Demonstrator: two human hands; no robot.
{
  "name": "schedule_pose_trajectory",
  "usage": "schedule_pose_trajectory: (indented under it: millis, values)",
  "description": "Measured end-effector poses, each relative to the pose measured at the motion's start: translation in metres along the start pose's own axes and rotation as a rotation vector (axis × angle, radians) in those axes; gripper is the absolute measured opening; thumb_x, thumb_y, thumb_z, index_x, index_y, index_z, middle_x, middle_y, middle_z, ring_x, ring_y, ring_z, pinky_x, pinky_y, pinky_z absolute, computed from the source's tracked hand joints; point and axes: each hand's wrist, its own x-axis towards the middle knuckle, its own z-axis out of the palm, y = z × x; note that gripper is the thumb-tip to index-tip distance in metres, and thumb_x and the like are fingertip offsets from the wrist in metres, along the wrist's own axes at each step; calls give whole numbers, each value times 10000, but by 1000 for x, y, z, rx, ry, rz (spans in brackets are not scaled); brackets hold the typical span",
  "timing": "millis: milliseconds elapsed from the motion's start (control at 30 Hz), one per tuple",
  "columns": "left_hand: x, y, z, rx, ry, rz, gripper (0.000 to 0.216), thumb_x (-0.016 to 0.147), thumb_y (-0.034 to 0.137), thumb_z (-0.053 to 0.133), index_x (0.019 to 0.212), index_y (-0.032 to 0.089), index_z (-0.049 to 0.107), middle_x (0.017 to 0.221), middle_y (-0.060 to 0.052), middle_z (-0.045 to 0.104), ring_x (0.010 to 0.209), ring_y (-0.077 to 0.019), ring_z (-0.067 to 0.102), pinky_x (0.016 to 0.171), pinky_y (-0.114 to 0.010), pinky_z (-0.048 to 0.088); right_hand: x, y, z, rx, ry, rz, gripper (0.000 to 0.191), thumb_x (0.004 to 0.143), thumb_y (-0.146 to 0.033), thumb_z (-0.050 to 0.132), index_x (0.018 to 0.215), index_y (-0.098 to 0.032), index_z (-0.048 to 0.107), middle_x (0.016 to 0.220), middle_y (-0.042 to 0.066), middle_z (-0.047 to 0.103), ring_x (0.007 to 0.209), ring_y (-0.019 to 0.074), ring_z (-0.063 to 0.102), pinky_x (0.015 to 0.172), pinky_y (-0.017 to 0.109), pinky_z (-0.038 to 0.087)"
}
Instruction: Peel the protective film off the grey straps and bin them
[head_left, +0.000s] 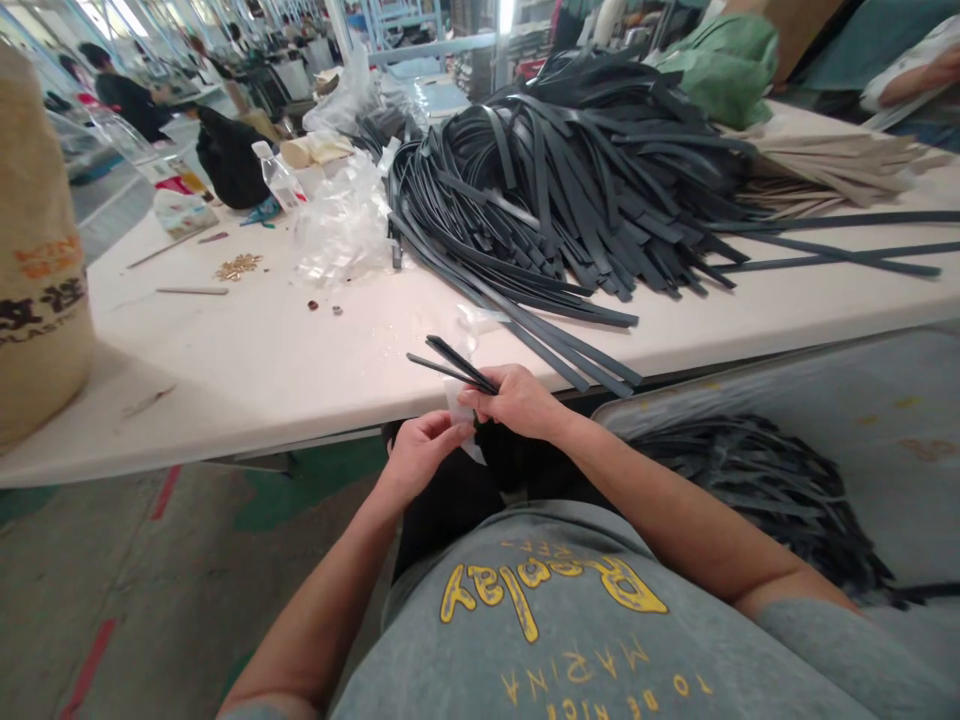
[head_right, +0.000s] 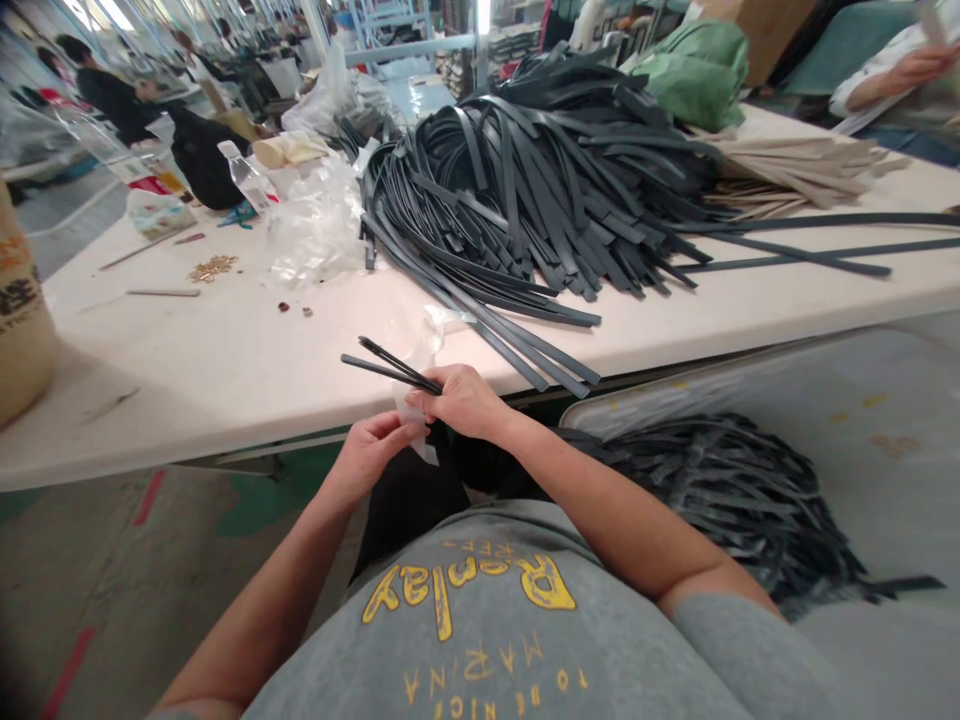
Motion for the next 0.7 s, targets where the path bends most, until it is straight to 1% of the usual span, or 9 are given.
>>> schedule_pose_trajectory:
  millis: [100,233,367,467,533,600,633,667,700]
  values:
    - [0,-4,9,-21,-1,-41,269,694,393,760,829,162,778,742,-51,740,661,-168,635,695,-287,499,1,4,-1,6,16,23,215,816,-344,616,736,-145,637,529,-36,585,467,88,492,503,215,401]
    - [-7,-13,12,-71,-55,-83,254,707,366,752,859,165,787,711,-54,725,609,-145,611,648,-268,492,1,7,-5,4,29,76,192,832,-321,611,773,-139,637,550,-32,577,494,89,485,512,211,396]
    - [-12,-15,12,-105,-110,-110,277,710,365,754,892,158,783,698,-58,716,596,-144,604,637,-272,495,-3,-1,-3,-45,8,37,198,850,-297,590,732,-140,619,564,-23,577,509,91,474,515,213,376]
    - [-21,-14,17,-132,-204,-150,296,711,373,754,892,141,782,690,-68,708,596,-151,606,647,-287,503,-7,-5,4,-99,-35,-28,295,852,-326,576,611,-156,561,506,-20,538,489,104,463,493,226,358]
    - [-24,-17,20,-164,-292,-188,336,707,424,752,868,131,785,677,-79,704,578,-164,609,642,-314,512,-6,0,10,-96,-77,6,327,859,-388,563,619,-168,539,519,-19,538,505,116,474,496,228,367]
    - [-23,-21,14,-165,-330,-156,339,686,424,773,862,135,791,753,-93,729,667,-197,651,730,-343,521,-2,9,18,0,-161,34,351,860,-481,560,689,-174,548,546,-24,531,508,114,463,500,225,377]
    - [-24,-23,5,-155,-306,-132,327,669,408,790,847,134,795,776,-98,737,721,-217,669,785,-356,519,-1,15,22,52,-211,74,383,845,-542,556,733,-175,560,534,-31,513,480,109,436,473,224,357]
    - [-27,-24,-8,-164,-248,-109,310,648,397,806,811,132,796,772,-99,741,748,-232,679,816,-364,517,0,21,27,89,-257,114,435,829,-606,541,775,-176,574,521,-36,495,455,107,413,449,224,335]
    - [-33,-24,-26,-199,-144,-84,289,620,391,824,756,137,793,744,-93,741,747,-239,686,819,-364,524,0,27,32,112,-296,147,492,816,-664,513,806,-177,582,507,-40,478,438,106,395,436,224,319]
